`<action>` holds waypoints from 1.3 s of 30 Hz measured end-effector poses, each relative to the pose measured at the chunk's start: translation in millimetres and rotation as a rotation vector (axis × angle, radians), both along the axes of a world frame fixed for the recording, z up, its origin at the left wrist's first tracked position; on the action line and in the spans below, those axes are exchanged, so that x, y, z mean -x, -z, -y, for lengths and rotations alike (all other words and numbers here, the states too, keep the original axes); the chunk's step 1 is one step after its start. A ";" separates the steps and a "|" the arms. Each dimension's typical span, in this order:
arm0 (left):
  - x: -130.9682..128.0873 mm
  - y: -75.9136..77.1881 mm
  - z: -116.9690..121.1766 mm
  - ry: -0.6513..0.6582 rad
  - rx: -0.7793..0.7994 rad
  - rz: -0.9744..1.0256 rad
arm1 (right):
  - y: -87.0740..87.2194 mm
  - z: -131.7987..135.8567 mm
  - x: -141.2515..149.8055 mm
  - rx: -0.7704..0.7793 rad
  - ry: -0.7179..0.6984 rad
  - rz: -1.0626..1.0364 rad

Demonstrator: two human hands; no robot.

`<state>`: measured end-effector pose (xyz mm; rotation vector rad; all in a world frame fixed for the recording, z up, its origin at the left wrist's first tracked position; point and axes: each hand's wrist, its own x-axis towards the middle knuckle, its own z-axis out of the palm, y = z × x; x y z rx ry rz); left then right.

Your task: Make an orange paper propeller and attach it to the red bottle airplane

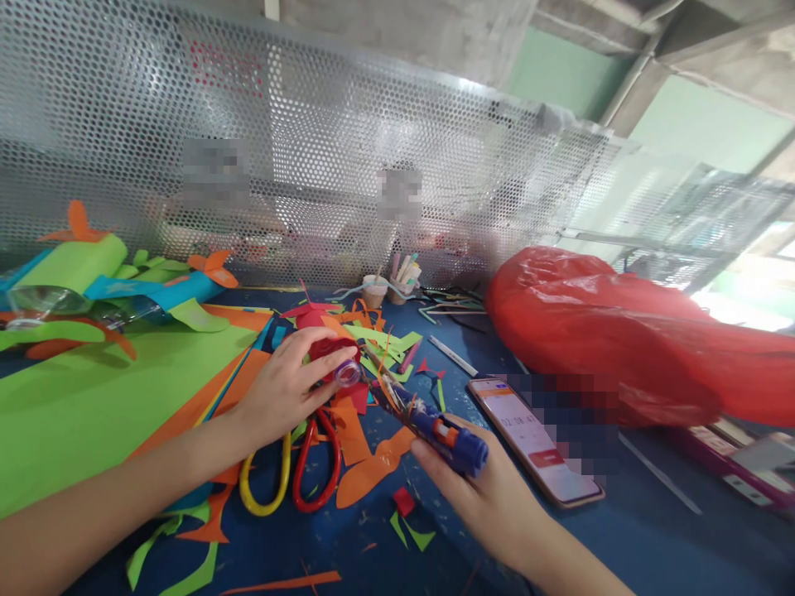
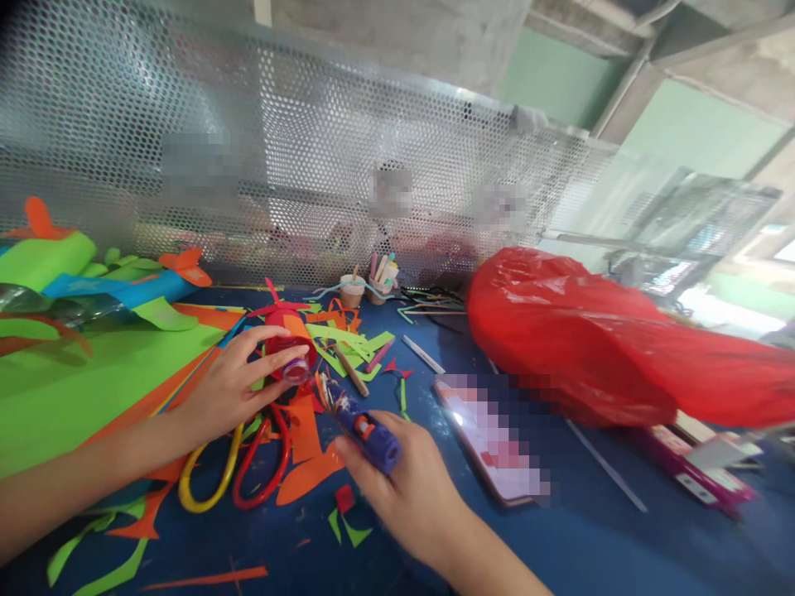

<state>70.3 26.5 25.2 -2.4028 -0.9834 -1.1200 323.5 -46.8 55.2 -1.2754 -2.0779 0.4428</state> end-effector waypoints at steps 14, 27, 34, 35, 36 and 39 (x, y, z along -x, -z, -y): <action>0.8 -1.7 0.6 -0.002 0.010 -0.013 | 0.0 3.7 6.3 0.017 -0.071 -0.003; 4.0 2.5 -4.3 -0.001 -0.024 -0.054 | 10.0 -33.4 -27.8 -0.150 0.280 0.537; 6.0 4.8 -4.7 0.021 -0.036 -0.073 | 23.8 -43.2 -41.3 -0.034 0.208 0.745; 5.9 5.4 -4.8 0.024 -0.036 -0.073 | 22.5 -42.2 -42.3 -0.018 0.189 0.744; 5.8 5.9 -4.8 0.027 -0.036 -0.073 | 20.2 -41.0 -43.3 -0.002 0.173 0.741; 5.6 7.8 -5.1 0.032 -0.034 -0.076 | 8.4 -36.9 -44.7 0.016 0.154 0.700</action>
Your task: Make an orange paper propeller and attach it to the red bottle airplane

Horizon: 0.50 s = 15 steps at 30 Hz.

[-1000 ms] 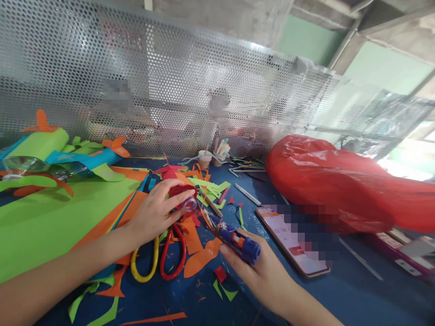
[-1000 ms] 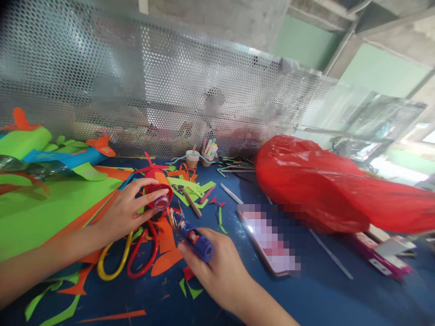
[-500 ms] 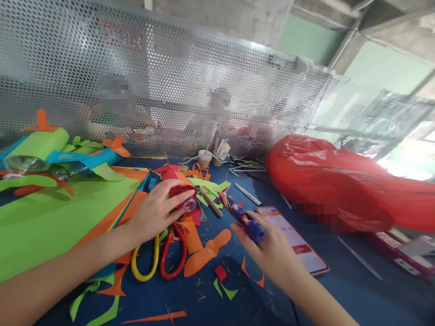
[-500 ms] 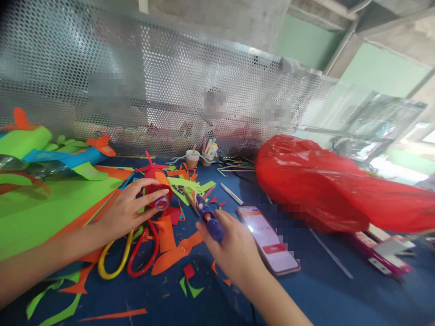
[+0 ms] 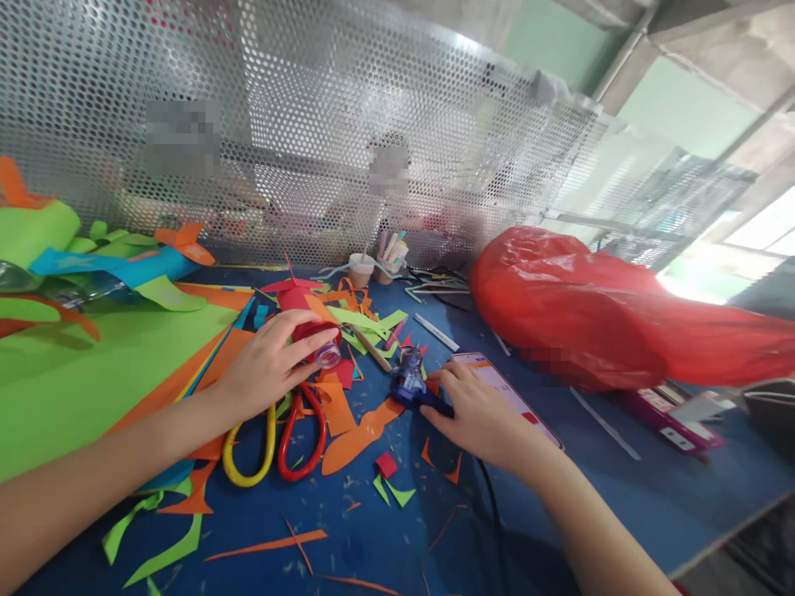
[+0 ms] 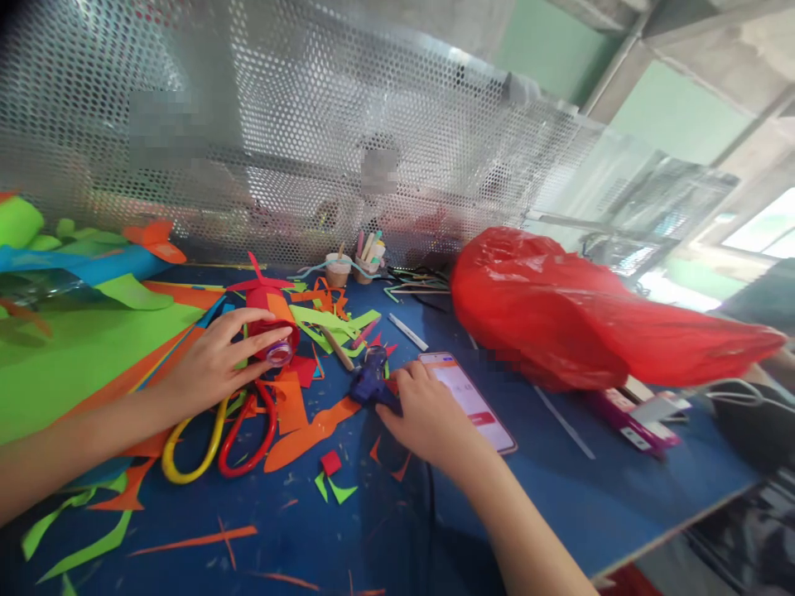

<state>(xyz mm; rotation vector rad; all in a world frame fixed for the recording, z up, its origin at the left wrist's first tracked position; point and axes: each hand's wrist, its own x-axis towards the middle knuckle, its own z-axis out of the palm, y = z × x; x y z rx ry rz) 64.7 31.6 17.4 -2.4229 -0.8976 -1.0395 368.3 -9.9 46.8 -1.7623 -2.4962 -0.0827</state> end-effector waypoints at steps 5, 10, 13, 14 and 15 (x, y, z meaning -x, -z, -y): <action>0.2 2.3 -0.4 0.000 -0.002 -0.019 | -13.7 3.7 9.6 -0.024 -0.181 -0.243; 0.3 1.9 -0.6 0.006 0.000 -0.030 | -4.2 1.8 22.6 0.052 -0.433 -0.157; 0.4 1.8 -0.6 0.009 0.008 -0.031 | 0.0 -1.0 24.8 0.040 -0.435 -0.118; 0.4 1.9 -0.5 0.008 0.010 -0.030 | 0.6 -1.9 25.1 0.036 -0.450 -0.116; 0.5 1.8 -0.3 0.006 0.012 -0.028 | 0.9 -2.5 25.4 0.029 -0.468 -0.118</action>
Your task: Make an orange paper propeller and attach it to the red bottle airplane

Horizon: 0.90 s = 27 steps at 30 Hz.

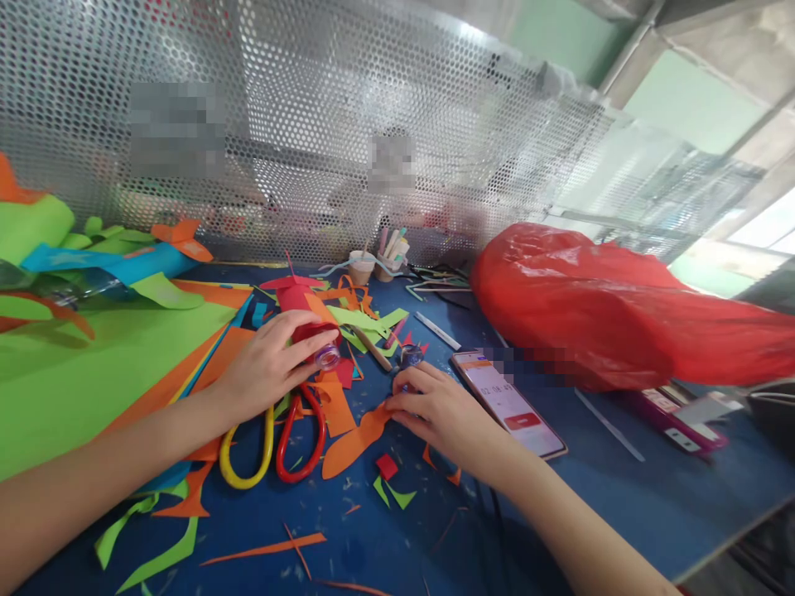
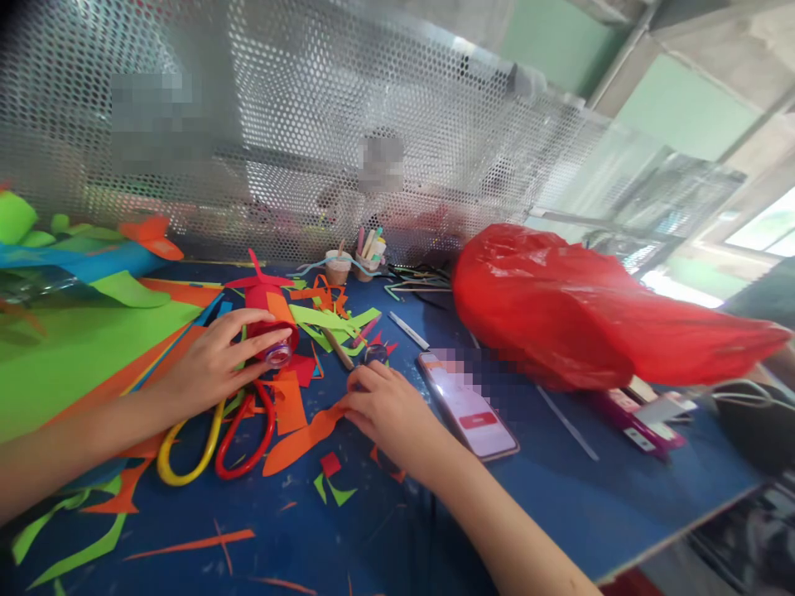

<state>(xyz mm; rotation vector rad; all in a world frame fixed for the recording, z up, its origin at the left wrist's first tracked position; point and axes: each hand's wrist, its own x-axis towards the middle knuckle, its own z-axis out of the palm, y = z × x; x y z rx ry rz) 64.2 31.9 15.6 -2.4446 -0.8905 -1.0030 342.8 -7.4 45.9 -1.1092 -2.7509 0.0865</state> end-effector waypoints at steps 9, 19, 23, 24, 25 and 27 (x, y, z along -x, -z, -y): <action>-1.6 -4.4 2.6 0.018 -0.002 0.014 | -5.6 9.3 12.1 -0.060 -0.119 -0.214; -4.3 3.7 3.3 0.091 0.002 0.042 | -7.0 12.9 28.9 0.185 0.044 -0.539; -0.8 7.7 1.7 0.104 0.019 0.050 | -9.2 8.3 40.6 0.210 0.013 -0.527; 0.5 8.0 1.9 0.107 0.026 0.046 | -10.1 5.3 42.8 0.209 0.003 -0.522; 1.8 8.2 2.4 0.108 0.033 0.041 | -11.0 1.7 44.5 0.209 -0.004 -0.521; 4.0 8.3 3.9 0.103 0.041 0.034 | -12.4 -6.6 47.0 0.222 -0.016 -0.524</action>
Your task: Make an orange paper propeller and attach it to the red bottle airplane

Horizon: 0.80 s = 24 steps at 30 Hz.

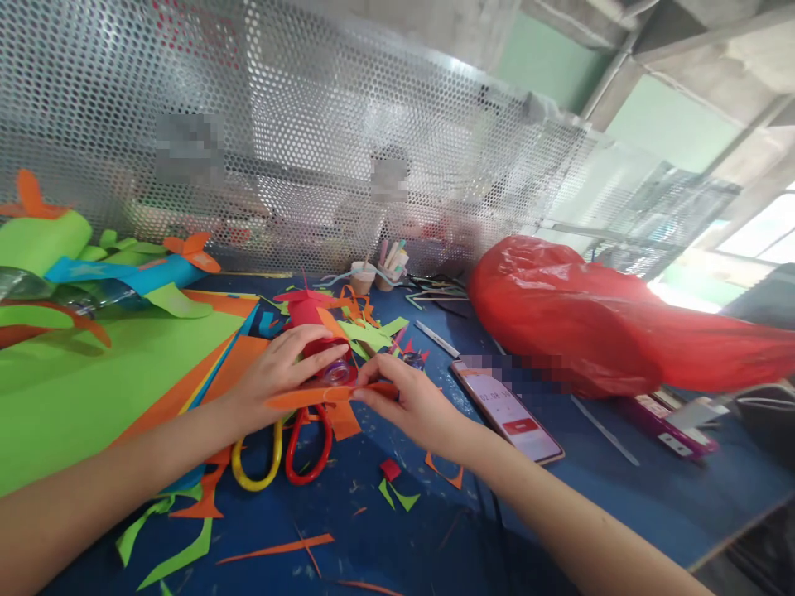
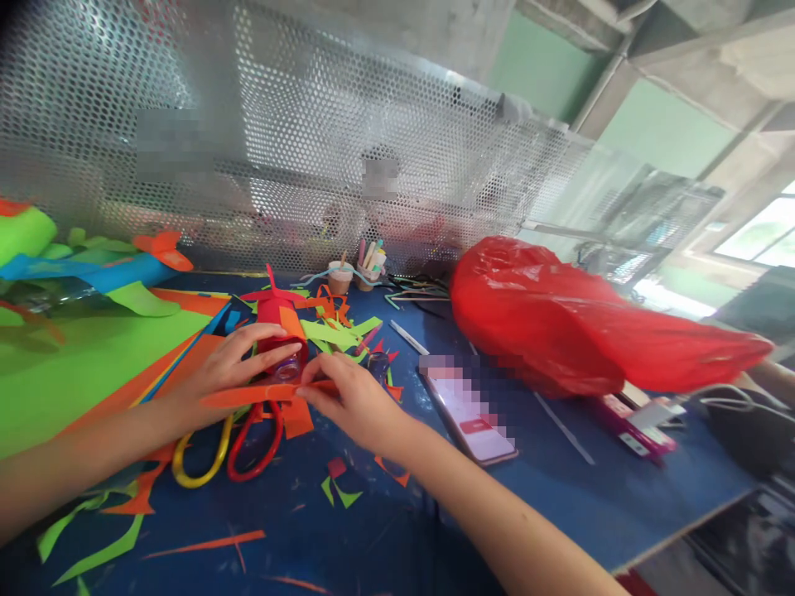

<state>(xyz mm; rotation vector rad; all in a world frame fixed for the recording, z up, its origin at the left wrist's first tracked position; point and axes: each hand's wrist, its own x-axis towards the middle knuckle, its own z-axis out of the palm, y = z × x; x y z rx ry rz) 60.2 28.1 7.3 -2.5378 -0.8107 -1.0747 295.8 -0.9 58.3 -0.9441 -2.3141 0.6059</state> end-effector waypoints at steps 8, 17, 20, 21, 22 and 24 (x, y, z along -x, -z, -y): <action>-0.1 2.0 2.0 -0.031 0.028 0.010 | 1.6 -16.7 1.3 0.044 0.014 -0.057; -0.8 3.2 0.9 -0.018 0.047 0.018 | 3.4 -19.6 1.3 0.096 0.006 -0.106; -0.9 3.1 1.2 -0.016 0.045 0.019 | 3.6 -20.3 1.8 0.082 0.012 -0.101; -0.8 3.3 1.0 -0.013 0.043 0.020 | 3.6 -20.4 2.0 0.083 0.014 -0.103; -0.7 3.5 0.8 -0.010 0.042 0.020 | 3.5 -20.5 2.2 0.085 0.015 -0.104; -0.3 3.7 0.6 -0.005 0.043 0.020 | 3.3 -20.9 2.5 0.084 0.018 -0.103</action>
